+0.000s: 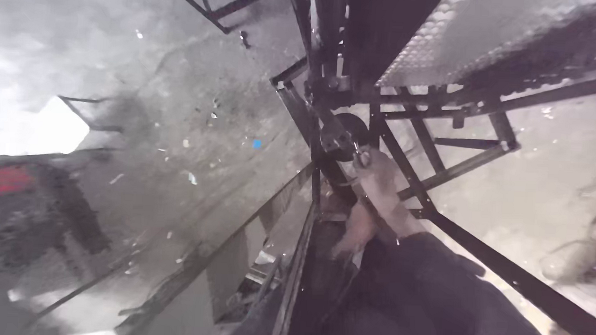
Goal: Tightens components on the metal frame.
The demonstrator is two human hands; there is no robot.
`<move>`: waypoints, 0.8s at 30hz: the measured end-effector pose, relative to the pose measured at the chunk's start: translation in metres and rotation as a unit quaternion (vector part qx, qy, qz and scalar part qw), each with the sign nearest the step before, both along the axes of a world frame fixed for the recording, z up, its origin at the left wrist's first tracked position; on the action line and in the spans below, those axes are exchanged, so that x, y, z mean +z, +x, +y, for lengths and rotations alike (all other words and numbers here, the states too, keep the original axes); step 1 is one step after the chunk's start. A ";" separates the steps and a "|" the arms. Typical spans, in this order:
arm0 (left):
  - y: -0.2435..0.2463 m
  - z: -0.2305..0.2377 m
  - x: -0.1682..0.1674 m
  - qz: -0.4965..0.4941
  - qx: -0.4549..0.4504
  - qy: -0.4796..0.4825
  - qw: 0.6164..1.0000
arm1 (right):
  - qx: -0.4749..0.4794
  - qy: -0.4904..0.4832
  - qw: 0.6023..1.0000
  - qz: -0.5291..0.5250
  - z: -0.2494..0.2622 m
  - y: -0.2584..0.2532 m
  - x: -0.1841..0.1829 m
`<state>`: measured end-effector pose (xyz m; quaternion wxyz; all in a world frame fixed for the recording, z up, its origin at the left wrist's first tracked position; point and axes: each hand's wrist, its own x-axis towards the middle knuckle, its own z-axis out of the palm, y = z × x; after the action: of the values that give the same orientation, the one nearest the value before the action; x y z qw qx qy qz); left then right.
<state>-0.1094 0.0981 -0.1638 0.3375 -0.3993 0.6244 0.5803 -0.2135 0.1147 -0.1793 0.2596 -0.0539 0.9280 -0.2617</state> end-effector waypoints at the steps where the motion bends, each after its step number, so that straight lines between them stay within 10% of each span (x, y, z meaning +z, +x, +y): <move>1: 0.002 0.001 -0.007 -0.015 0.021 0.007 1.000 | -0.030 -0.010 0.999 0.016 0.008 -0.003 -0.001; 16: 0.016 -0.001 -0.016 -0.006 0.015 -0.005 1.000 | -0.053 0.012 0.986 0.159 0.003 -0.008 -0.030; 24: 0.018 -0.002 -0.016 -0.008 0.017 0.007 1.000 | -0.087 0.042 0.995 0.034 -0.005 -0.019 -0.016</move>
<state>-0.0916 0.0960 -0.1795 0.3355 -0.4121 0.6109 0.5868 -0.2329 0.1100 -0.1956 0.2062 0.0294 0.9475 -0.2424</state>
